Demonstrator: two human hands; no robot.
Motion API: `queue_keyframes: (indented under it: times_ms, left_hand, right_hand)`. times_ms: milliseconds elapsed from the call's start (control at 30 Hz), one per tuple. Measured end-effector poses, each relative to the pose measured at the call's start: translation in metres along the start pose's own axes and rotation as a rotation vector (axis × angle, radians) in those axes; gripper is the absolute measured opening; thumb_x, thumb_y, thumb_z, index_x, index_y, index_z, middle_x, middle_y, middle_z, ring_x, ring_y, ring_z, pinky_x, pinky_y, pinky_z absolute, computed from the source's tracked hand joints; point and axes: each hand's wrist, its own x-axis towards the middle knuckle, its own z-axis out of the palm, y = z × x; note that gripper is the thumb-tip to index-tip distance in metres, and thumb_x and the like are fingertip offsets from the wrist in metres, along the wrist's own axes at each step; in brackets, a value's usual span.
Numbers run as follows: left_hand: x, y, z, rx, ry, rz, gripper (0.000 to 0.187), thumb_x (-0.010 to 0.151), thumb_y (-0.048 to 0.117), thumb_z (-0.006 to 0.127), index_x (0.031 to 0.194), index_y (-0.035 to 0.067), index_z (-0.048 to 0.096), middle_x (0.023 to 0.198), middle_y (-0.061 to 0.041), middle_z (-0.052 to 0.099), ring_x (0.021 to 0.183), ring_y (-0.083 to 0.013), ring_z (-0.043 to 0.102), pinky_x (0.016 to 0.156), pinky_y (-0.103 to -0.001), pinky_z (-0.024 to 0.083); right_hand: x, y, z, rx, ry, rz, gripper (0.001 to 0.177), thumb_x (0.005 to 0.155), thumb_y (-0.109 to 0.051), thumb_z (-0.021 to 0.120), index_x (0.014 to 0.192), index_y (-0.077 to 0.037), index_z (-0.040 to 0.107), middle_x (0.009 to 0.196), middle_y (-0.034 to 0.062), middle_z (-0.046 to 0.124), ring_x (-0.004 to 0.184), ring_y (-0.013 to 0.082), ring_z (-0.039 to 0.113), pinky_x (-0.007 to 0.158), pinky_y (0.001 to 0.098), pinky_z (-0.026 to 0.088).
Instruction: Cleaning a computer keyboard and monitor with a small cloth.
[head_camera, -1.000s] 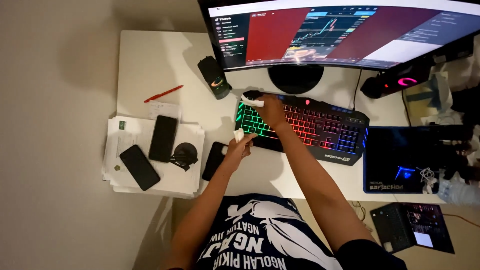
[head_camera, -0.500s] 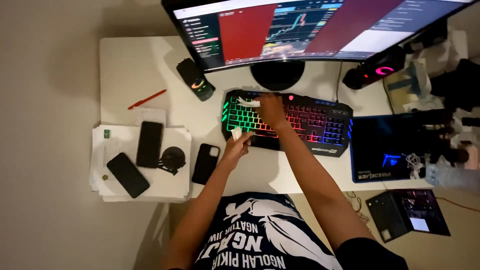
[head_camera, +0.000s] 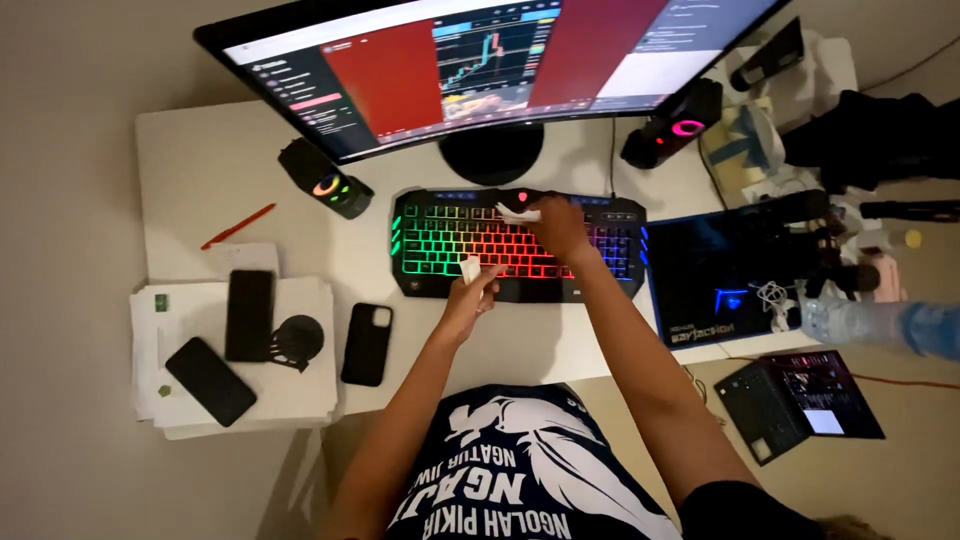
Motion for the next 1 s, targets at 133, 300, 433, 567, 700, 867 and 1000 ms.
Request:
queue_keyframes:
  times_ms: [133,300,433,567,700,867,1000]
  left_hand:
    - [0.002,-0.003,0.024,0.032,-0.037,0.021,0.033,0.096,0.028,0.069,0.112,0.000,0.073,0.076,0.000,0.060,0.047,-0.0053,0.037,0.047,-0.025,0.029]
    - [0.021,-0.029,0.038,-0.023,-0.090,0.008,0.032,0.096,0.028,0.070,0.112,0.001,0.072,0.076,0.001,0.060,0.048,-0.0044,0.037,0.047,-0.024,0.029]
    - [0.025,-0.033,0.054,-0.009,-0.098,-0.014,0.031,0.097,0.027,0.070,0.113,0.001,0.073,0.075,0.001,0.058,0.049,-0.0043,0.037,0.047,-0.024,0.030]
    - [0.027,-0.033,0.063,0.046,-0.075,-0.032,0.030,0.096,0.028,0.070,0.112,0.003,0.073,0.074,0.001,0.059,0.049,-0.0038,0.038,0.047,-0.023,0.031]
    - [0.026,-0.027,0.063,0.005,-0.055,-0.006,0.032,0.093,0.030,0.075,0.112,0.004,0.074,0.076,0.002,0.061,0.048,-0.0035,0.036,0.046,-0.024,0.030]
    - [0.013,0.009,0.068,0.047,0.018,0.036,0.039,0.088,0.031,0.080,0.117,0.005,0.075,0.075,0.004,0.063,0.049,-0.0018,0.034,0.046,-0.024,0.027]
    - [0.004,0.031,0.066,0.084,0.080,0.129,0.036,0.086,0.030,0.080,0.111,0.005,0.075,0.079,0.006,0.073,0.050,-0.0015,0.039,0.048,-0.024,0.031]
  right_hand:
    - [-0.015,0.001,-0.052,-0.090,-0.154,0.121,0.014,0.090,-0.029,0.077,0.102,-0.023,0.082,0.095,0.0114,0.076,0.091,0.0352,0.069,0.080,0.0517,0.049]
    - [-0.035,0.039,-0.080,-0.087,-0.073,0.113,0.017,0.083,-0.030,0.081,0.099,-0.023,0.082,0.091,0.0101,0.075,0.088,0.0345,0.070,0.074,0.0509,0.052]
    - [-0.049,0.068,-0.095,-0.093,-0.071,0.120,0.015,0.085,-0.031,0.081,0.097,-0.022,0.082,0.091,0.0091,0.075,0.088,0.0347,0.070,0.075,0.0495,0.053]
    - [-0.058,0.083,-0.106,-0.051,-0.078,0.279,0.023,0.081,-0.029,0.084,0.103,-0.020,0.080,0.095,0.0102,0.077,0.090,0.0325,0.072,0.079,0.0469,0.054]
    - [-0.060,0.078,-0.105,0.532,-0.032,0.394,0.038,0.079,-0.022,0.085,0.110,-0.006,0.073,0.100,0.0101,0.079,0.089,0.0199,0.075,0.081,0.0353,0.057]
    - [-0.061,0.022,-0.096,0.947,-0.121,0.526,0.042,0.076,-0.020,0.085,0.112,-0.002,0.073,0.104,0.0041,0.077,0.090,0.0152,0.070,0.080,0.0324,0.056]
    - [-0.067,-0.023,-0.085,1.084,-0.176,0.461,0.042,0.078,-0.020,0.085,0.114,-0.004,0.074,0.109,0.0024,0.078,0.096,0.0129,0.071,0.085,0.0291,0.055]
